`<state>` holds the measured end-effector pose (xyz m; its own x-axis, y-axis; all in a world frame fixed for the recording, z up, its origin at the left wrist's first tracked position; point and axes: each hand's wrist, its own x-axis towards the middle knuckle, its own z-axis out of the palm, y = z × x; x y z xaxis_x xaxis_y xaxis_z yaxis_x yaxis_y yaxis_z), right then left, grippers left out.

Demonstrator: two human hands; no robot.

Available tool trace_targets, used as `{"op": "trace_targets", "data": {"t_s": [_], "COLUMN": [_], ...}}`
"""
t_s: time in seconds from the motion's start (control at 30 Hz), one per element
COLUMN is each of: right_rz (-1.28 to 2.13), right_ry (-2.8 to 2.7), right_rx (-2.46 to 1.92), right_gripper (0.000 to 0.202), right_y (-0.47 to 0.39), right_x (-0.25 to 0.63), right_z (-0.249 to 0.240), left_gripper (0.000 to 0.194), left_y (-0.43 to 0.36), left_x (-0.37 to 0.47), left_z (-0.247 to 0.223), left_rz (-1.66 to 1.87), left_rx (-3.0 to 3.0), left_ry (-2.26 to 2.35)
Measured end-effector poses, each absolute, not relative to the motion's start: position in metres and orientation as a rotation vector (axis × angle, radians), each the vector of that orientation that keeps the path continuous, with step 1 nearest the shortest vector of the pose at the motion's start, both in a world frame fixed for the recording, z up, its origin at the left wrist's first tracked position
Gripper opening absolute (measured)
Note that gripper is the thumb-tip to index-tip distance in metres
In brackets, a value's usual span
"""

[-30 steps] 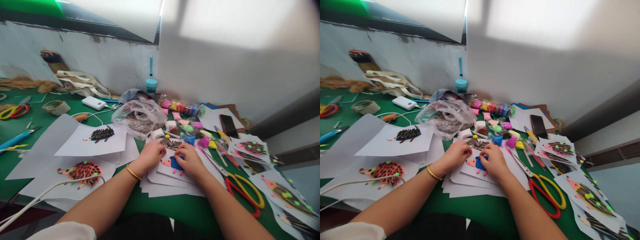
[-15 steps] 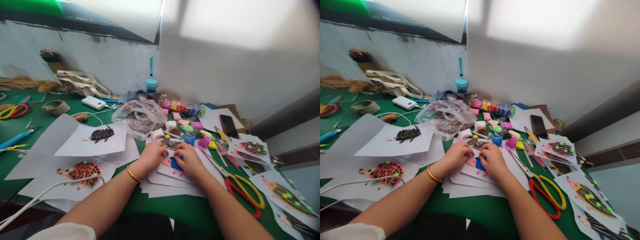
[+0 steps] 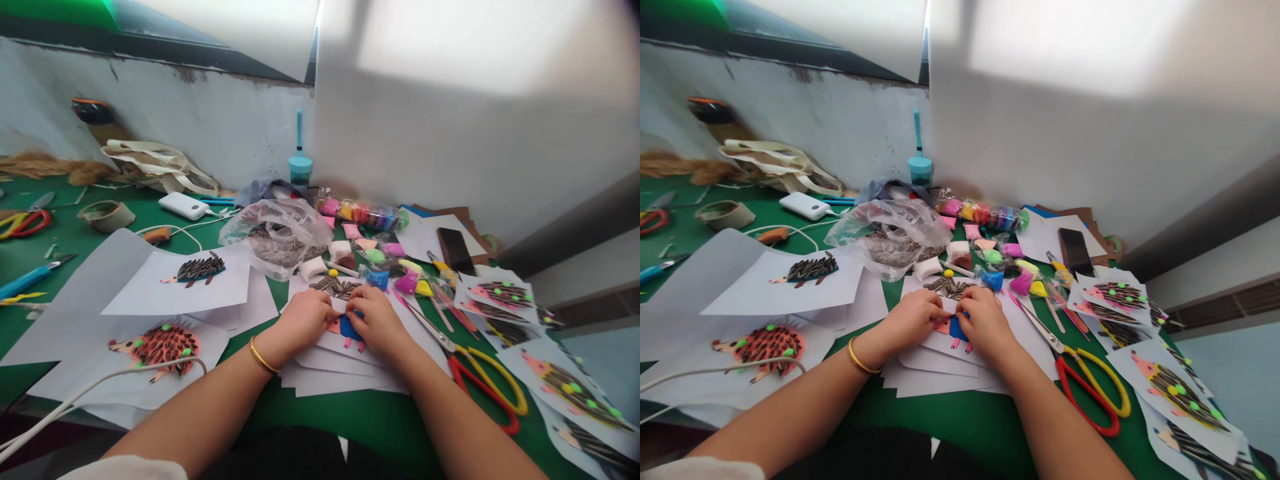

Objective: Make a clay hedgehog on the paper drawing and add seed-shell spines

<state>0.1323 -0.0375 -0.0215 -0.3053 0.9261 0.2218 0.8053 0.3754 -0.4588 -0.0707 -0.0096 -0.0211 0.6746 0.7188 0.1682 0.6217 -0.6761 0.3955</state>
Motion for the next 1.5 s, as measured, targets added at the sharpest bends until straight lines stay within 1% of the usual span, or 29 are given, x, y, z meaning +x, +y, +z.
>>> {"op": "trace_targets", "data": {"t_s": [0.17,0.43,0.87,1.17,1.5], "right_rz": [0.370,0.384,0.393,0.372,0.395], "right_ry": [-2.195,-2.191,-2.196,-2.223,-2.191], "right_rx": [-1.495,-1.478,-1.496,-1.492,-1.464], "right_gripper": [0.011,0.012,0.011,0.009,0.010], "right_y": [-0.0379,-0.0376,-0.0375,-0.0376,-0.0376], "right_x": [0.1311,0.1314,0.1319,0.1360,0.1380], "right_z": [-0.0189,-0.0196,-0.0218,-0.0251,-0.0245], "left_gripper": [0.015,0.021,0.019,0.029,0.028], "left_y": [-0.0098,-0.0084,-0.0067,-0.0054,-0.0051], "left_x": [-0.0705,-0.0717,-0.0717,-0.0721,-0.0715], "left_z": [-0.0216,-0.0236,-0.0291,-0.0289,-0.0269], "left_rz": [0.419,0.392,0.448,0.434,0.417], "left_rx": [2.590,2.605,2.581,2.568,2.556], "left_ry": [1.084,1.076,1.070,1.081,1.084]}}
